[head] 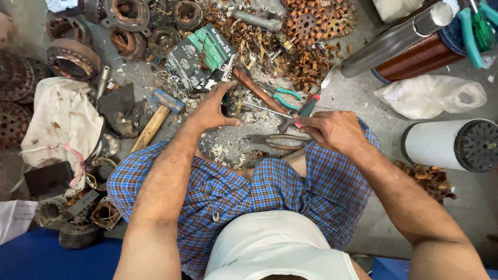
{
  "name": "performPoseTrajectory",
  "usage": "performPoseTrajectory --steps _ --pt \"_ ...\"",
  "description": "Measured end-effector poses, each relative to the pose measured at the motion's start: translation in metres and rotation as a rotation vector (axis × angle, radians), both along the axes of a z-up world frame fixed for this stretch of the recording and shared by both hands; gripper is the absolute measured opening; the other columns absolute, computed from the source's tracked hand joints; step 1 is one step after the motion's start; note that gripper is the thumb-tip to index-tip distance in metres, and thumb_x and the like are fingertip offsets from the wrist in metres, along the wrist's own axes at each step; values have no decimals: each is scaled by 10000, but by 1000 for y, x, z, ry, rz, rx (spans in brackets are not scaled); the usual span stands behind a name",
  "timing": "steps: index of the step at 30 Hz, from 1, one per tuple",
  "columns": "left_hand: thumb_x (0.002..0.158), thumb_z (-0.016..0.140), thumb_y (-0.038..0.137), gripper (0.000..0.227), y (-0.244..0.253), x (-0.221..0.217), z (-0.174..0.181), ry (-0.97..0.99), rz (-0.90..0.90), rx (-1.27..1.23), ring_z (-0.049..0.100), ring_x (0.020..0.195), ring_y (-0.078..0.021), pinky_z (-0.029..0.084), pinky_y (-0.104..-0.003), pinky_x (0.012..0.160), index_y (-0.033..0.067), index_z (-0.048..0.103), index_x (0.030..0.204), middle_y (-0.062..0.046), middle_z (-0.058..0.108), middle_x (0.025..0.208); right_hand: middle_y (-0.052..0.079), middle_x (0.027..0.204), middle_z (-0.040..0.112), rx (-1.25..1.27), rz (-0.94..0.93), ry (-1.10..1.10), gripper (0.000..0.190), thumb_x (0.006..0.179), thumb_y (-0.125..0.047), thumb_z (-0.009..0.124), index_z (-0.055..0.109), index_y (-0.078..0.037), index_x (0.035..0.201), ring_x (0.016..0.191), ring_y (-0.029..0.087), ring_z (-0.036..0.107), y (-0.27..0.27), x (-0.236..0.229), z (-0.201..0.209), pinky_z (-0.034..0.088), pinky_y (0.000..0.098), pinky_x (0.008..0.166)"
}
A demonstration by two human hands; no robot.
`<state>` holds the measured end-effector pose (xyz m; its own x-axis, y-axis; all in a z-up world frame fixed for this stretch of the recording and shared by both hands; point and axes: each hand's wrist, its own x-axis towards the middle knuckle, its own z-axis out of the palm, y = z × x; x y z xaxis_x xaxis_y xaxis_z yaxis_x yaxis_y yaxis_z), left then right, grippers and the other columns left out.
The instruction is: The person sits on the floor and disassembles motor stators using a hammer, pliers, and a screwdriver. They extract copper wire coils and remove metal plates from the components one by one.
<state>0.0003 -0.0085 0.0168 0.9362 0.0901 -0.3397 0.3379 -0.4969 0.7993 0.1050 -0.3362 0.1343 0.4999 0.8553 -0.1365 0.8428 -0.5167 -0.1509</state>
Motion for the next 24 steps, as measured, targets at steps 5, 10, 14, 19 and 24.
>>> performPoseTrajectory --steps 5,10,14,19,24 --pt "553 1014 304 1239 4 0 -1 6 -47 9 296 1513 -341 280 -546 1230 351 299 1563 -102 201 1689 -22 883 780 -28 -5 11 335 868 -374 733 759 -336 1200 671 220 723 7 -2 8 544 396 495" --pt "548 998 288 1225 4 -2 -3 36 -47 -22 280 1520 -326 274 -541 1225 361 302 1554 -72 178 1702 -1 909 784 -64 32 7 333 865 -392 714 761 -325 1187 688 243 730 19 -6 21 558 414 520" --pt "531 984 311 1208 3 -1 -1 28 -53 -19 302 1531 -313 273 -508 1265 346 332 1547 -62 227 1699 26 871 777 -110 41 22 300 893 -393 695 763 -321 1176 697 255 730 38 -12 46 562 436 544" --pt "574 1007 324 1206 1 3 5 66 -91 69 169 1540 -364 202 -519 1252 325 297 1549 -143 79 1693 54 790 759 -446 104 14 243 978 -308 637 752 -320 1191 641 219 712 78 -4 58 545 403 515" --pt "589 987 287 1196 1 1 6 150 -54 16 151 1548 -362 175 -534 1242 346 292 1561 -125 51 1711 68 727 749 -441 163 51 319 1042 -280 595 672 -304 1350 546 187 687 67 29 5 521 347 419"
